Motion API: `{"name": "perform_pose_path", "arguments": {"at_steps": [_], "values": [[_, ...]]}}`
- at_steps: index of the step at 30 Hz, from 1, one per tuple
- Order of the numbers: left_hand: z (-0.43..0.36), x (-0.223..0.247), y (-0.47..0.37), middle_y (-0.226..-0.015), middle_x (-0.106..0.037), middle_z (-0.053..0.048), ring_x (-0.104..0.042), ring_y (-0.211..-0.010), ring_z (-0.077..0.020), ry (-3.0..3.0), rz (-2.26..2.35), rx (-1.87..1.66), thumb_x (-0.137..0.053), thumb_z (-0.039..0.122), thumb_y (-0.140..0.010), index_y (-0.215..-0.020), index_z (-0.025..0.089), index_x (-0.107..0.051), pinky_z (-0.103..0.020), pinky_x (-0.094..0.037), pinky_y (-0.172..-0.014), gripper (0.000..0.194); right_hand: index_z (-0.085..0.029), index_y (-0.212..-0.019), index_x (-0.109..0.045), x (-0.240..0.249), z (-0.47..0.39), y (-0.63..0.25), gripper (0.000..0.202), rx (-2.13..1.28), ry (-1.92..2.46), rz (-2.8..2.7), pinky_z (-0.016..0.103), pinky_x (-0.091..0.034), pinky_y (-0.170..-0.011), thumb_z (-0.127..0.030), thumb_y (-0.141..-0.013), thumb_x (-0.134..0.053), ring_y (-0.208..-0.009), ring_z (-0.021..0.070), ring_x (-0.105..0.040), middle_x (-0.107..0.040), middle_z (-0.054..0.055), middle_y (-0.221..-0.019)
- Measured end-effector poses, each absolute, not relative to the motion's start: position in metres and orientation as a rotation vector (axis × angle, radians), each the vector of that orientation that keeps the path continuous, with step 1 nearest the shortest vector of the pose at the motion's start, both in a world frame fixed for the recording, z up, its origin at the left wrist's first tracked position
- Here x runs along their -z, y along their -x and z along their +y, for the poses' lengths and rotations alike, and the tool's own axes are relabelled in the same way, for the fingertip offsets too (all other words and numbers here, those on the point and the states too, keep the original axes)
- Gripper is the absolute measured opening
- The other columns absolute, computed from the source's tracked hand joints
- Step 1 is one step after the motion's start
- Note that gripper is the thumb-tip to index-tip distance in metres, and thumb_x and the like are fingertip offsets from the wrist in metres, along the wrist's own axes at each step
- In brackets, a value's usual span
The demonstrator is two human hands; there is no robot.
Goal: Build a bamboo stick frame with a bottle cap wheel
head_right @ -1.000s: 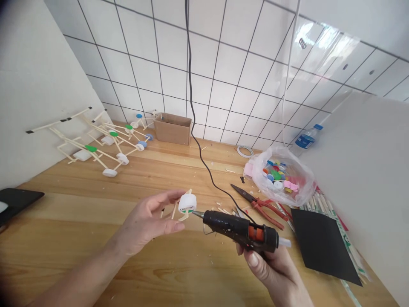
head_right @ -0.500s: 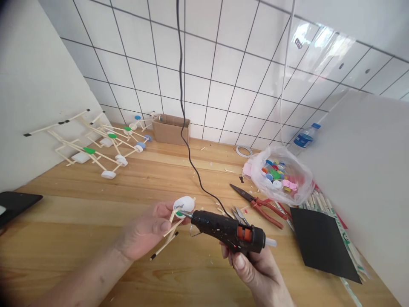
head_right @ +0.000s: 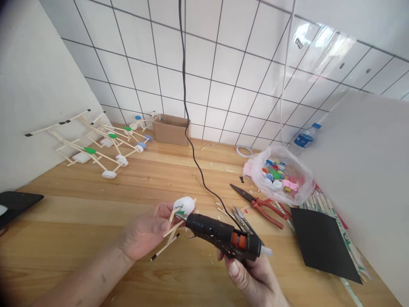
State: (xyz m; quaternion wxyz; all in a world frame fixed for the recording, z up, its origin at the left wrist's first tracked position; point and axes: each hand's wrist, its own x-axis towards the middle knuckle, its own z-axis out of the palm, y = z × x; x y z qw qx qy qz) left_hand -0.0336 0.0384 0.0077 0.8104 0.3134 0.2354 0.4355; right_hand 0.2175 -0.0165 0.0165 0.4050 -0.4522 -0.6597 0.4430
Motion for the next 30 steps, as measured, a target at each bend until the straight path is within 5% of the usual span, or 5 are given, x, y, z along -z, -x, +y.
{"name": "perform_pose_path", "arguments": {"at_steps": [7, 30], "values": [[0.039, -0.009, 0.034, -0.082, -0.07, -0.005, -0.057, -0.086, -0.0203, -0.695, 0.479, -0.933, -0.084, 0.03, -0.049, -0.087, 0.014, -0.074, -0.03, -0.036, -0.086, 0.042, -0.027, -0.104, -0.067, -0.014, -0.021, -0.224, 0.023, -1.151, 1.108, -1.704, 0.027, -0.05, -0.069, -0.039, -0.088, -0.055, -0.076, 0.0192, -0.06, -0.067, 0.005, -0.086], [0.034, -0.012, 0.042, -0.083, -0.065, -0.01, -0.053, -0.079, -0.0216, -0.711, 0.276, -1.003, -0.086, 0.039, -0.045, -0.094, 0.009, -0.071, -0.032, -0.038, -0.075, 0.059, -0.015, -0.091, -0.07, -0.028, -0.006, -0.21, 0.031, -1.521, 0.93, -1.092, 0.029, -0.04, -0.059, -0.043, -0.08, -0.062, -0.067, 0.0169, -0.049, -0.062, 0.011, -0.082]]}}
